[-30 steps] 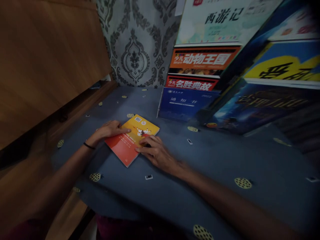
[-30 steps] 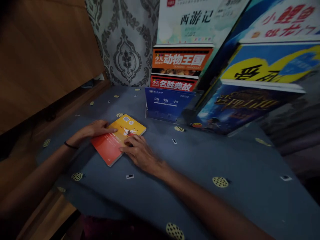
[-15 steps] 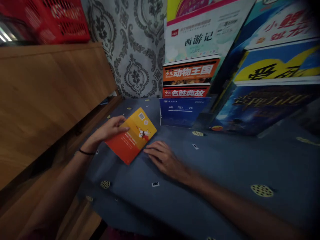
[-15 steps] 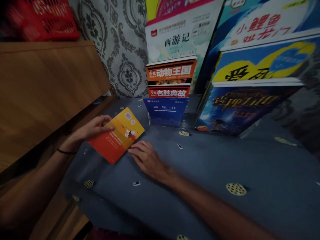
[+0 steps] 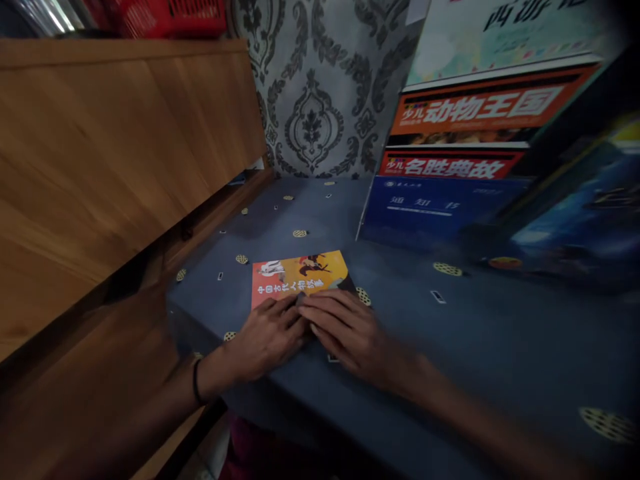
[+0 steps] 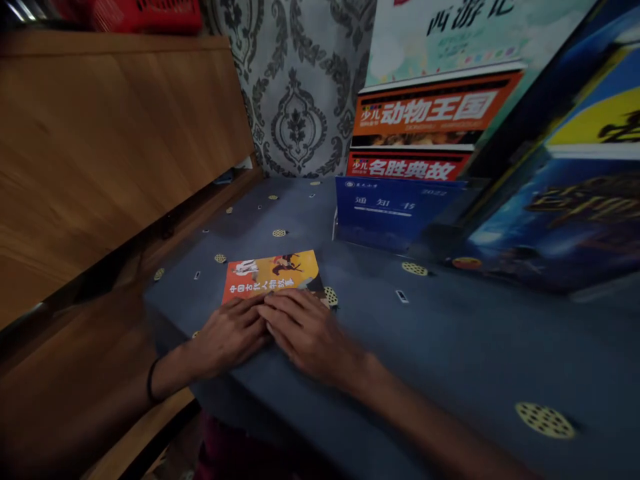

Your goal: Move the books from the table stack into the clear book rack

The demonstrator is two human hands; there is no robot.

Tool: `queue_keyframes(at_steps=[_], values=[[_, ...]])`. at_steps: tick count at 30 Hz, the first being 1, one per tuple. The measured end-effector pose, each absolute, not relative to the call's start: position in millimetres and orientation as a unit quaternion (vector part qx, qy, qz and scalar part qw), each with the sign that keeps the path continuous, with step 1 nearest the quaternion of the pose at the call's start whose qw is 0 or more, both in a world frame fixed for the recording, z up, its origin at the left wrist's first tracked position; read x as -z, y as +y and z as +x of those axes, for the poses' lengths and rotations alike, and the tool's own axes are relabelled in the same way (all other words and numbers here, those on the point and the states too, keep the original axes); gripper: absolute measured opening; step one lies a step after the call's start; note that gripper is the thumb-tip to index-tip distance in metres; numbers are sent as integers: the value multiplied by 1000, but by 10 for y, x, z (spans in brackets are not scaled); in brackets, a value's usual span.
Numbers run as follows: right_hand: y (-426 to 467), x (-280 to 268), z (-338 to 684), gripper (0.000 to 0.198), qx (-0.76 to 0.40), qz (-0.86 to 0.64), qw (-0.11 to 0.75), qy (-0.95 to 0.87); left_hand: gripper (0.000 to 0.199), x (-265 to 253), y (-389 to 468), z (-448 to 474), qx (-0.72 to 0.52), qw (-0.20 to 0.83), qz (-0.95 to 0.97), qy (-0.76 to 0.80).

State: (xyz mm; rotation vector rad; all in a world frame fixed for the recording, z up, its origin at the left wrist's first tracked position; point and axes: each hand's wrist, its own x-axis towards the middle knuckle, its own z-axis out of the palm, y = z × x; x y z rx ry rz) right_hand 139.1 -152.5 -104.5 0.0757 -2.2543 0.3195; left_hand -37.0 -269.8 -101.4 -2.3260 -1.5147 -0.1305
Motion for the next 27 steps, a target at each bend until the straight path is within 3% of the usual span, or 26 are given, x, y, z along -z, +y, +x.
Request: queue_keyframes(at_steps=[6,12,16,20,23,27], values=[[-1436,1184,1229,47,-211,-92,261,-937,34,1022,-2551,-732,133,63,-794,-590],[-1443,1197,928,50,-203,-54,162,-964,40,1215,-2436,-1276,205,-7,-737,-644],[-1451,1168,628,44,-199,-12,133,-971,48,1209,-2492,-1422,254,-106,-701,-658],[-1380,1140,411,40,-211,-6,135,-968,69,1131,-2560,-1491,265,-204,-686,-646],[-1323,1129,377,45,-206,-28,132,-969,85,1097,-2588,-1496,233,-210,-687,-656],[-1291,1122,463,57,-184,-85,108,-973,88,1059,-2595,-1451,187,-182,-678,-688]])
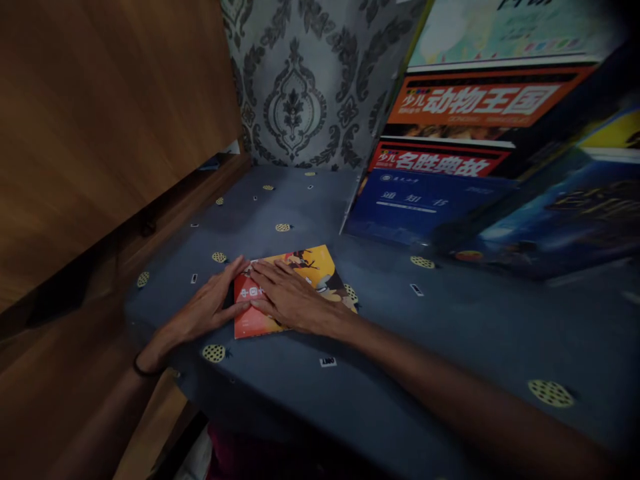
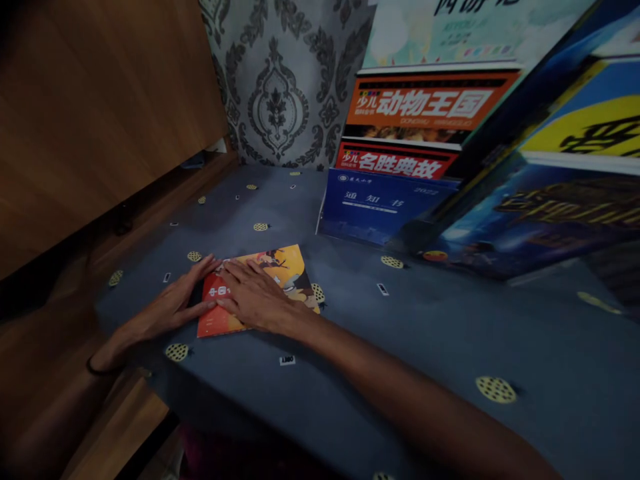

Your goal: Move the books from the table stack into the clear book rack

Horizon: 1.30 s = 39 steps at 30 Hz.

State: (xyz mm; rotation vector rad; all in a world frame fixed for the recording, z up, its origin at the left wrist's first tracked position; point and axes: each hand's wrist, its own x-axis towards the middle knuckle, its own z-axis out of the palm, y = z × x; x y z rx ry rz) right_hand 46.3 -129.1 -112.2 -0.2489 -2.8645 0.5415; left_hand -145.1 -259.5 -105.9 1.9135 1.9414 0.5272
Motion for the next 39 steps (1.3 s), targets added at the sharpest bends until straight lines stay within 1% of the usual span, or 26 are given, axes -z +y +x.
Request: queue_keyframes(at_steps=[3,5,8,11,13,18,22,26,31,35,39], values=[[-1246,1123,580,68,-166,-149,101,-970,91,1023,-2583,-1426,-162,178,679,694],[-1185,1136,680,71,-151,-188,96,-966,89,1012,-2573,-1421,-154,179,676,698],[-1039,1193,866,69,-133,-253,94,-954,90,1027,-2566,-1433,-151,174,668,707],[-847,1284,1063,64,-150,-295,121,-936,88,1055,-2577,-1466,-151,160,678,702],[-715,1337,1171,63,-191,-279,134,-931,85,1050,-2581,-1485,-139,144,694,692],[-456,1357,1311,56,-324,-218,190,-901,70,918,-2418,-1343,-63,85,753,650],[-392,1304,1339,53,-398,-229,216,-862,64,849,-2043,-966,-30,99,800,591],[-405,1288,1343,56,-404,-219,224,-859,57,908,-1726,-580,-45,111,846,520],[-386,1306,1339,59,-388,-214,213,-871,46,948,-1750,-346,-42,116,876,466],[-384,1334,1320,60,-374,-209,220,-876,45,946,-1854,-311,-45,115,883,452],[-434,1388,1308,65,-331,-202,224,-894,44,1015,-1921,-300,-55,82,879,467]])
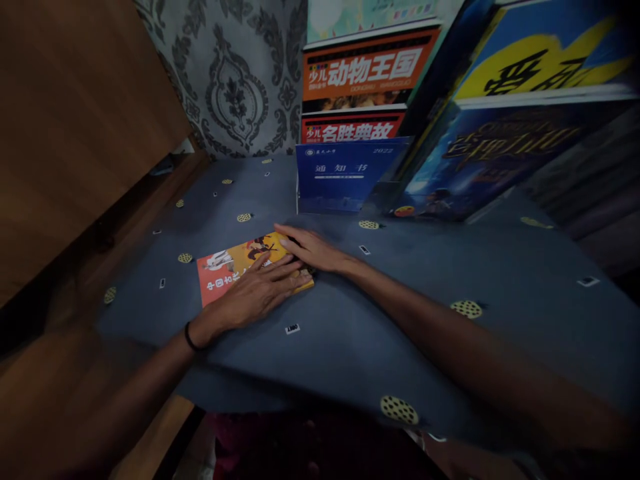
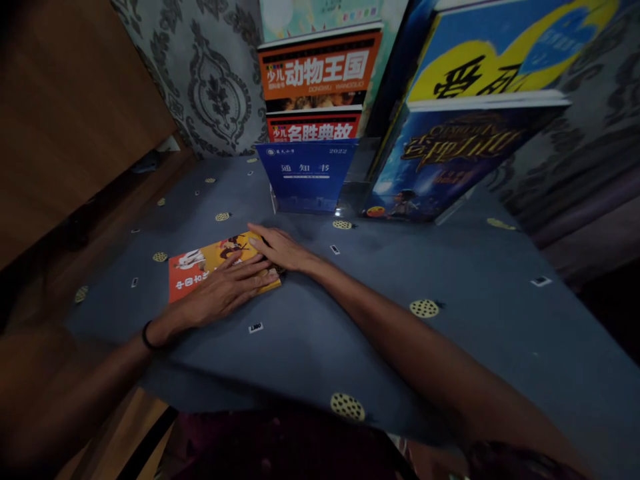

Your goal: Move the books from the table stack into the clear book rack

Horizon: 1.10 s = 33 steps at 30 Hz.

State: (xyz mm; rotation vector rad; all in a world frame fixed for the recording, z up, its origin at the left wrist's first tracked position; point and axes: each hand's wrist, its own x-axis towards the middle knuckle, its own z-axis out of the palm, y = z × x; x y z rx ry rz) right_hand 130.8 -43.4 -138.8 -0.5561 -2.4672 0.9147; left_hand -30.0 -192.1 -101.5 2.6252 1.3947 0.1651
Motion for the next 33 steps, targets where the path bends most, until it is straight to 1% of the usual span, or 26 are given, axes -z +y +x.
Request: queue_keyframes(at_steps=[5,10,15,18,20,22,25,26,29,32,33], values=[[-473,1476,1325,62,-283,-199,228,-910,44,1089,-2124,-374,-74,44,853,516],[-474,1451,1297,62,-266,-198,223,-917,51,1108,-2385,-564,-75,14,841,536],[-627,1351,1389,52,-229,-208,238,-921,46,1114,-2540,-910,-69,5,838,541],[-934,1381,1598,47,-188,-256,248,-915,42,1098,-2532,-1238,-75,-5,810,581],[-1229,1411,1741,41,-169,-260,263,-913,43,1098,-2470,-1425,-101,-17,778,619],[-1527,1402,1828,37,-177,-226,268,-920,45,1115,-2376,-1515,-136,-8,757,639],[-1802,1277,1800,30,-200,-169,246,-933,47,1156,-2238,-1448,-190,28,745,639],[-1824,1211,1748,31,-207,-156,236,-937,48,1171,-2210,-1392,-206,36,740,640],[-1709,1006,1481,43,-217,-146,246,-933,52,1209,-2195,-1231,-238,54,721,649],[-1481,889,1063,37,-258,-140,259,-920,54,1239,-2236,-1169,-252,69,714,649],[-1409,882,905,41,-277,-128,243,-921,52,1248,-2248,-1170,-256,73,717,644]])
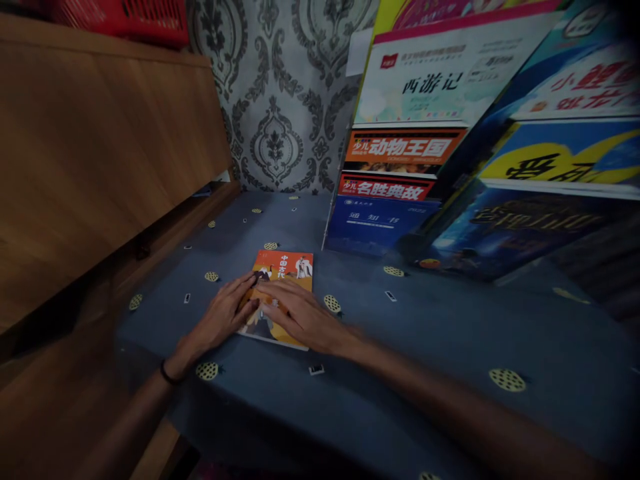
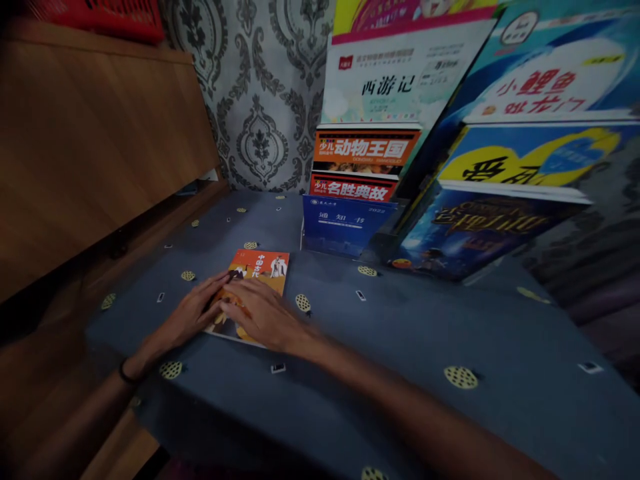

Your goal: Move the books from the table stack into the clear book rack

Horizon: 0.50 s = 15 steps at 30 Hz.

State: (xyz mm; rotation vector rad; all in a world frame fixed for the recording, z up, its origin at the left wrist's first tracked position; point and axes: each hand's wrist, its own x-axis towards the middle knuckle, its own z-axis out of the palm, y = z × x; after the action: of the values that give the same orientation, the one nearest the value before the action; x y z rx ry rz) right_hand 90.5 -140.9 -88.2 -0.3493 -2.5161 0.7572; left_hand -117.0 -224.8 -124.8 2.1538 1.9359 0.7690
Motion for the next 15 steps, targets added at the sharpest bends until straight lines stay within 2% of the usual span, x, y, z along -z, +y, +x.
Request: queue_keyframes(at_steps=[6,11,15], values=[[-1062,1000,164,72,-305,-111,101,-940,38,1298,-2250,-1203,-265,71,709,650],[-746,1113,102,77,-259,-127,102,-952,44,1304,-2243,-1197,-238,75,704,664],[-490,1215,288,71,-210,-165,122,-956,54,1318,-2244,-1212,-236,81,693,676]])
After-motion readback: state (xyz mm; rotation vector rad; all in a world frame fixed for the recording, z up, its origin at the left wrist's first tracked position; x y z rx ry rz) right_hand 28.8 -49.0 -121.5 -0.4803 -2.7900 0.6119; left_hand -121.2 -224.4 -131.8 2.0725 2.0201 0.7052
